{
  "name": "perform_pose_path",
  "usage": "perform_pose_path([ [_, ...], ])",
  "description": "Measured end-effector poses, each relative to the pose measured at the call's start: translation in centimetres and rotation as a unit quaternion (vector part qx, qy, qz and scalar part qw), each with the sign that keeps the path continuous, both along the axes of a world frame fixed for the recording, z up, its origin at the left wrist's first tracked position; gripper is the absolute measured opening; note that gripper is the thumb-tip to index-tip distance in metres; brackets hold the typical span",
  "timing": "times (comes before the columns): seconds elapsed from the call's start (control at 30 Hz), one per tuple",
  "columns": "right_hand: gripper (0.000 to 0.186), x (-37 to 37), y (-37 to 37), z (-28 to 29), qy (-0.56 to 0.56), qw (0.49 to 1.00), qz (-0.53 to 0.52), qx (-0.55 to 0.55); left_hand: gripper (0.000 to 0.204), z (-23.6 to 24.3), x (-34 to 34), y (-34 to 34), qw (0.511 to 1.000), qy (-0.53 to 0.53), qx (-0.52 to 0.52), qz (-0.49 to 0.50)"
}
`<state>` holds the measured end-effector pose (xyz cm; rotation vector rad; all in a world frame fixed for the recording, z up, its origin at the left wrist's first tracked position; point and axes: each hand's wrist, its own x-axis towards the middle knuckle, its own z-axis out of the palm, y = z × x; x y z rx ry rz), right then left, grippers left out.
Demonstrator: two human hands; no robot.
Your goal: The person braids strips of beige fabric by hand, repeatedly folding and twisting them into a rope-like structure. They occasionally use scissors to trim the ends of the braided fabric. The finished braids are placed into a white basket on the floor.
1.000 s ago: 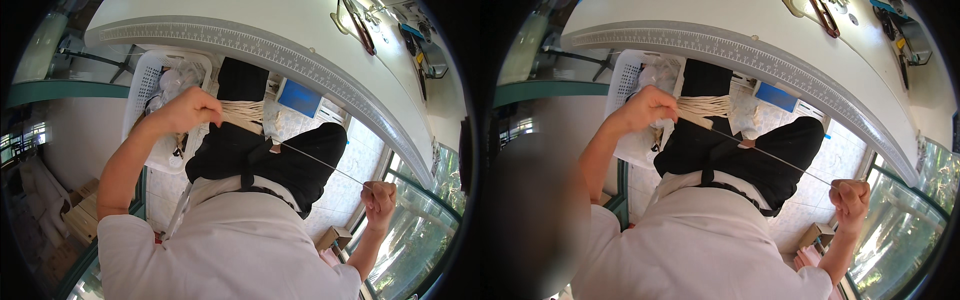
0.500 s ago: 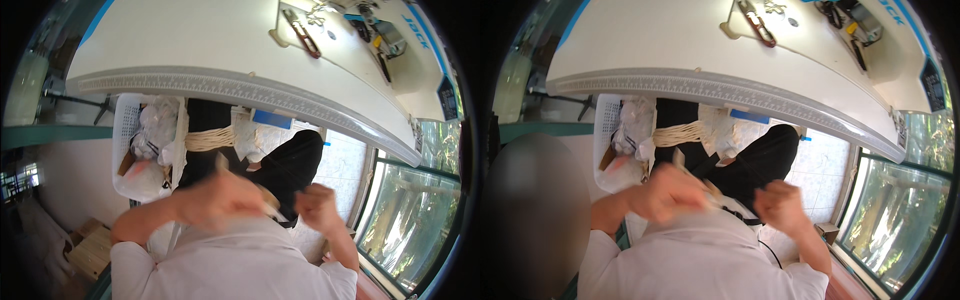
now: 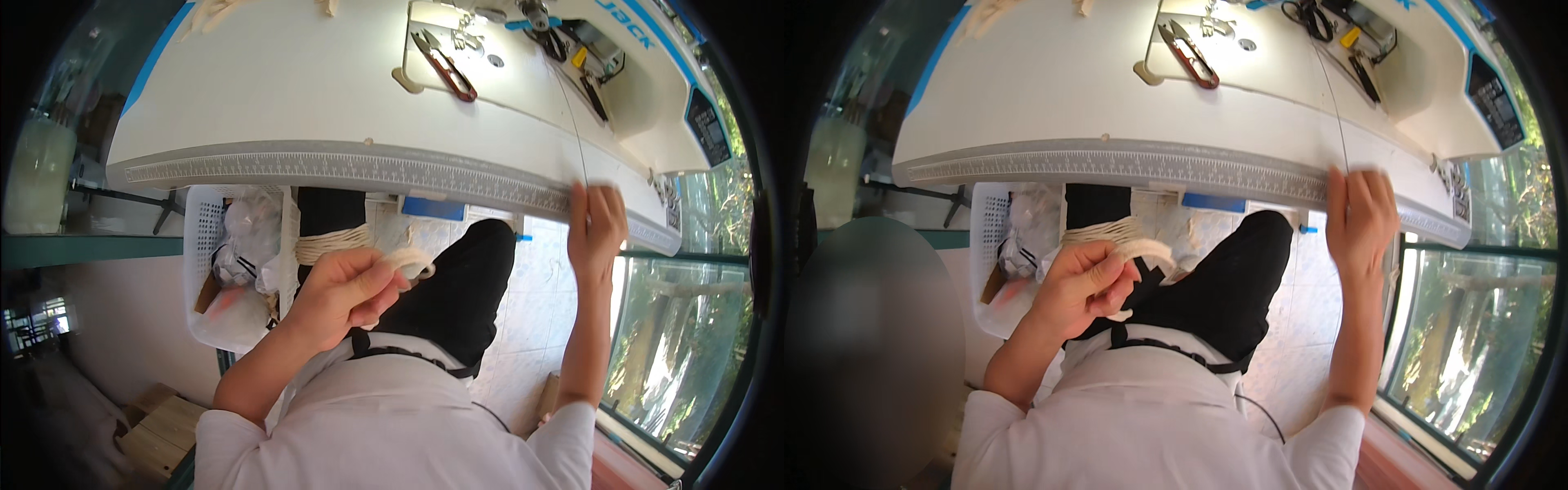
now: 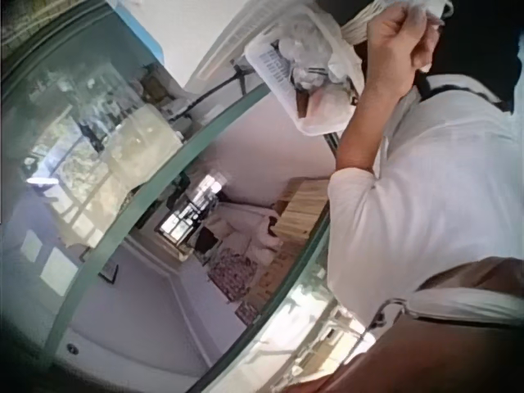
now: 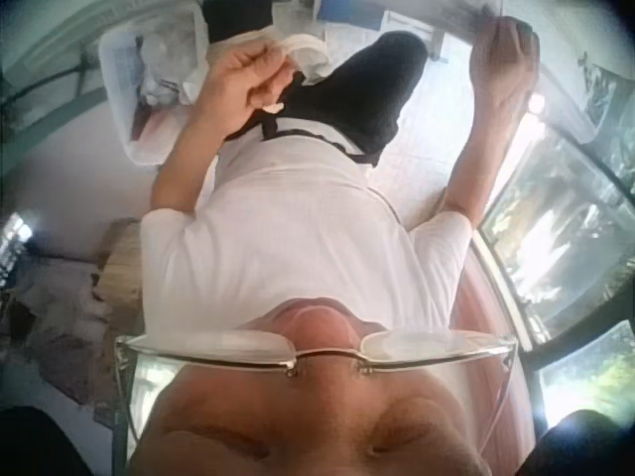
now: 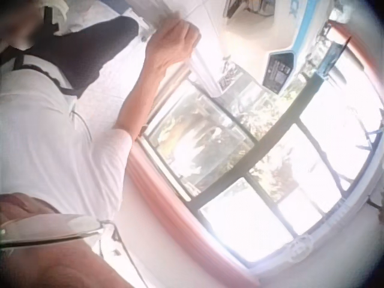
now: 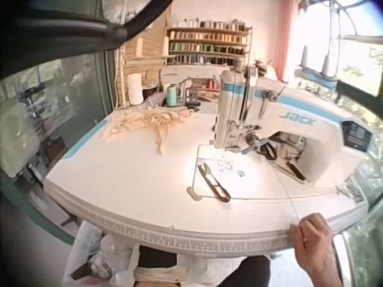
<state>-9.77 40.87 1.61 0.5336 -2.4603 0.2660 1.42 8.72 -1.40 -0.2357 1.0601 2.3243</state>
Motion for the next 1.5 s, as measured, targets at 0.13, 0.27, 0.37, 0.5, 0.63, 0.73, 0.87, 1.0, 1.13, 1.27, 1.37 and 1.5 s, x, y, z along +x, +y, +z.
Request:
perform_pose_path([
  [0.13,0.007,0.4,-3.2,1.7,0.090,0.993,-0.022,-0.079,0.029,0.2,0.3,0.3,0.999,0.035,-0.010,0.006],
  [0.27,0.024,8.7,-5.2,-3.8,-0.372,0.778,0.204,-0.464,0.029,-0.1,-0.2,1.6,0.999,0.028,-0.027,-0.007],
  [0.37,0.041,11.0,-8.9,-5.3,-0.616,0.359,0.123,-0.691,0.028,-0.1,-0.3,2.6,0.998,0.035,-0.044,-0.029],
  [0.5,0.038,9.3,-10.3,-8.4,-0.483,0.228,0.126,-0.836,0.028,-0.4,0.0,3.1,0.989,-0.010,-0.127,-0.072],
  [0.63,0.040,8.0,-10.0,-9.4,-0.448,0.404,0.062,-0.795,0.028,-1.3,-0.4,3.0,0.966,-0.031,-0.220,-0.129],
  [0.73,0.048,7.2,-8.8,-11.4,-0.405,0.632,-0.057,-0.659,0.031,-2.3,0.2,2.7,0.950,-0.027,-0.262,-0.166],
  [0.87,0.049,5.2,-4.0,-16.2,-0.298,0.766,-0.168,-0.544,0.034,-3.3,2.1,0.5,0.934,0.003,-0.306,-0.187],
  [1.0,0.047,4.7,7.0,-22.3,-0.206,0.855,-0.251,-0.406,0.037,-2.2,4.3,-2.4,0.905,-0.019,-0.333,-0.264],
  [1.13,0.045,7.0,21.3,-27.6,-0.174,0.841,-0.369,-0.354,0.034,-1.3,6.0,-6.1,0.901,-0.099,-0.303,-0.296],
  [1.27,0.043,7.5,20.4,-25.6,-0.402,0.713,-0.438,-0.371,0.032,-2.2,5.8,-8.0,0.924,-0.066,-0.284,-0.249],
  [1.37,0.035,5.9,11.6,-21.5,-0.445,0.849,-0.284,0.009,0.025,-4.1,4.1,-7.3,0.918,0.054,-0.321,-0.228],
  [1.5,0.027,8.0,-5.3,-13.6,-0.469,0.805,0.115,-0.344,0.021,-2.0,2.0,-6.6,0.934,0.066,-0.288,-0.200],
])
